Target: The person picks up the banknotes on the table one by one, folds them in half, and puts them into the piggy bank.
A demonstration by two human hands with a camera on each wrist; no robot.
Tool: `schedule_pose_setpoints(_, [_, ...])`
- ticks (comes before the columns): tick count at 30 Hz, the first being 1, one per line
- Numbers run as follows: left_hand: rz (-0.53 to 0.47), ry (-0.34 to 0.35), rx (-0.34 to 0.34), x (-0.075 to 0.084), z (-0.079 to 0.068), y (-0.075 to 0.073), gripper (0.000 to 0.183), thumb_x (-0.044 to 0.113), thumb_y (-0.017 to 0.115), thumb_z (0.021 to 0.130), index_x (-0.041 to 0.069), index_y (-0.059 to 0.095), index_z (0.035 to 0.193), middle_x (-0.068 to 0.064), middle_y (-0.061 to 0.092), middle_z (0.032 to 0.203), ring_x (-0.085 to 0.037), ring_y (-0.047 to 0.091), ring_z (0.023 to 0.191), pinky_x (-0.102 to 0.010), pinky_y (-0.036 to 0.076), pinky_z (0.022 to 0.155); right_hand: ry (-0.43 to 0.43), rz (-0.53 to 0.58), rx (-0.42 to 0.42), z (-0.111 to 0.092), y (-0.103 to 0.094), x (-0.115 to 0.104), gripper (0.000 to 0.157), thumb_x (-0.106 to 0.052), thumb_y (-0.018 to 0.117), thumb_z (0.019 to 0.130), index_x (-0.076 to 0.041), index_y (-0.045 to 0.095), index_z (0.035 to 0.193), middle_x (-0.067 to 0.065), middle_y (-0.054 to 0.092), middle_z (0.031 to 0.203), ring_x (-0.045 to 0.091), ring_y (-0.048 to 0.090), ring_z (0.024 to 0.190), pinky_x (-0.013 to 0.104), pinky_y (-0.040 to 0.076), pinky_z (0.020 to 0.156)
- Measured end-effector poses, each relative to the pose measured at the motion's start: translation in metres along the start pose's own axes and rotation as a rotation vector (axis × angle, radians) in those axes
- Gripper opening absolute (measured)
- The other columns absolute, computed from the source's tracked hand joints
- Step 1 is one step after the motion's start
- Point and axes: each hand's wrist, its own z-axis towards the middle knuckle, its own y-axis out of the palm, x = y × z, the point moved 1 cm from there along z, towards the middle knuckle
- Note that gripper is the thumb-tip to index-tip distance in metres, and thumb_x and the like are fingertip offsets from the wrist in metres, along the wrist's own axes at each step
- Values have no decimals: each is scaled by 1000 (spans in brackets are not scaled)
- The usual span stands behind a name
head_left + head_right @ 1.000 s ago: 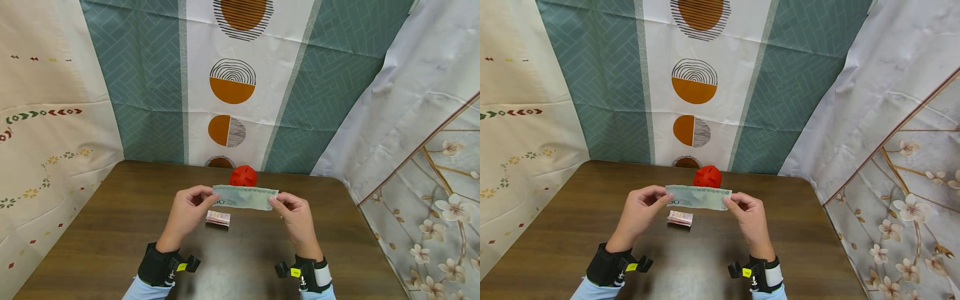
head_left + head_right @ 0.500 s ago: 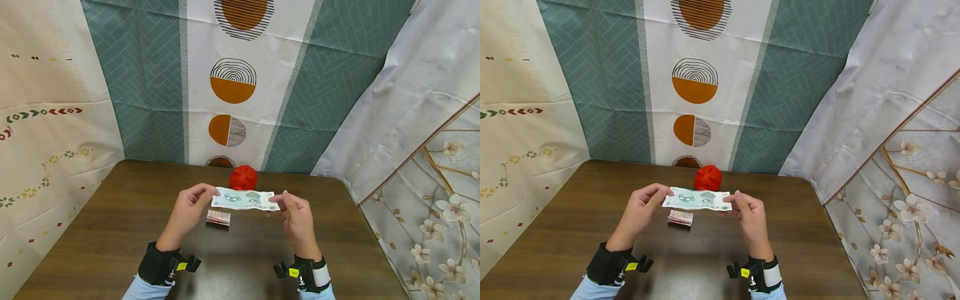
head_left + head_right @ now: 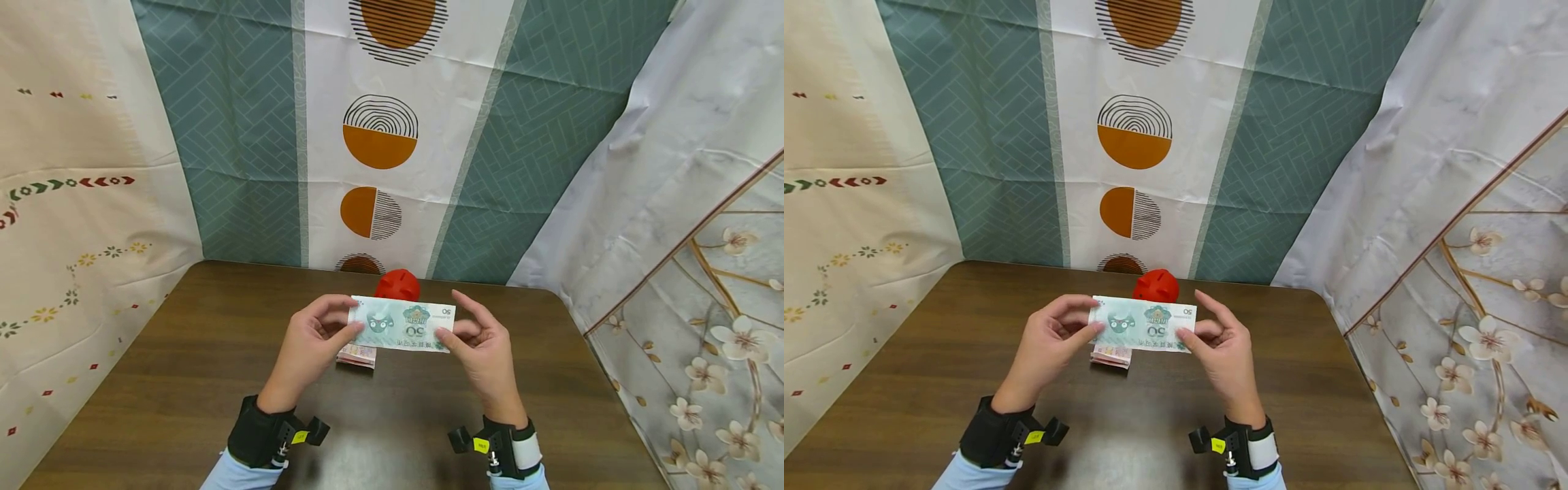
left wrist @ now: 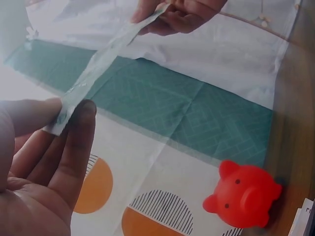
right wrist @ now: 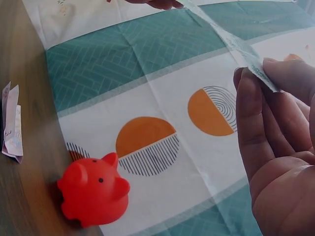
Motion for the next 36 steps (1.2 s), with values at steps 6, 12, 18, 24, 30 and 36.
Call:
schedule_pose_setpoints(6, [38, -51, 71, 1, 0, 1, 41, 11, 83, 86, 10, 69, 124, -10, 79, 93, -17, 70, 79, -24, 59, 73, 17, -74, 46, 0, -1, 0, 19, -4, 79, 88, 3, 77, 106, -8, 78, 92, 16, 70, 77, 23, 56, 63])
schedule_pose_setpoints(12, [62, -83, 106, 0, 1, 2, 22, 16, 85, 84, 7, 78, 104, -10, 79, 91, -21, 71, 75, -24, 59, 68, 20, -72, 60, 1, -2, 2, 11, 3, 77, 87, 4, 78, 98, -9, 76, 87, 18, 65, 72, 24, 53, 60])
schedule_pose_setpoints(18, [52, -68, 116, -1, 0, 2, 21, 16, 84, 86, 7, 78, 104, -11, 79, 91, -15, 69, 74, -23, 58, 68, 34, -51, 30, 1, -2, 2, 13, 0, 76, 89, 6, 77, 101, -9, 77, 89, 18, 65, 74, 24, 54, 61])
schedule_pose_setpoints(24, [20, -55, 132, 0, 0, 5, 21, 12, 82, 87, 6, 78, 106, -13, 77, 91, -15, 68, 73, -23, 58, 68, 23, -18, 3, 1, -1, 4, 13, 1, 76, 89, 8, 76, 100, -5, 78, 92, 19, 67, 75, 24, 56, 63])
schedule_pose_setpoints(30, [-4, -44, 108, 2, -1, 12, 20, 9, 80, 88, 5, 77, 108, -14, 75, 90, -13, 67, 74, -23, 58, 69, -2, -13, -54, 0, 1, 4, 15, 1, 76, 89, 7, 75, 102, -4, 78, 94, 18, 68, 75, 27, 58, 63])
schedule_pose_setpoints(36, [-11, -23, 40, 2, -2, 14, 19, 9, 78, 90, 6, 77, 109, -12, 75, 91, -14, 64, 74, -23, 57, 66, -59, 28, -166, 0, 5, 4, 21, 4, 74, 89, 6, 72, 110, -4, 77, 98, 16, 71, 79, 29, 61, 69])
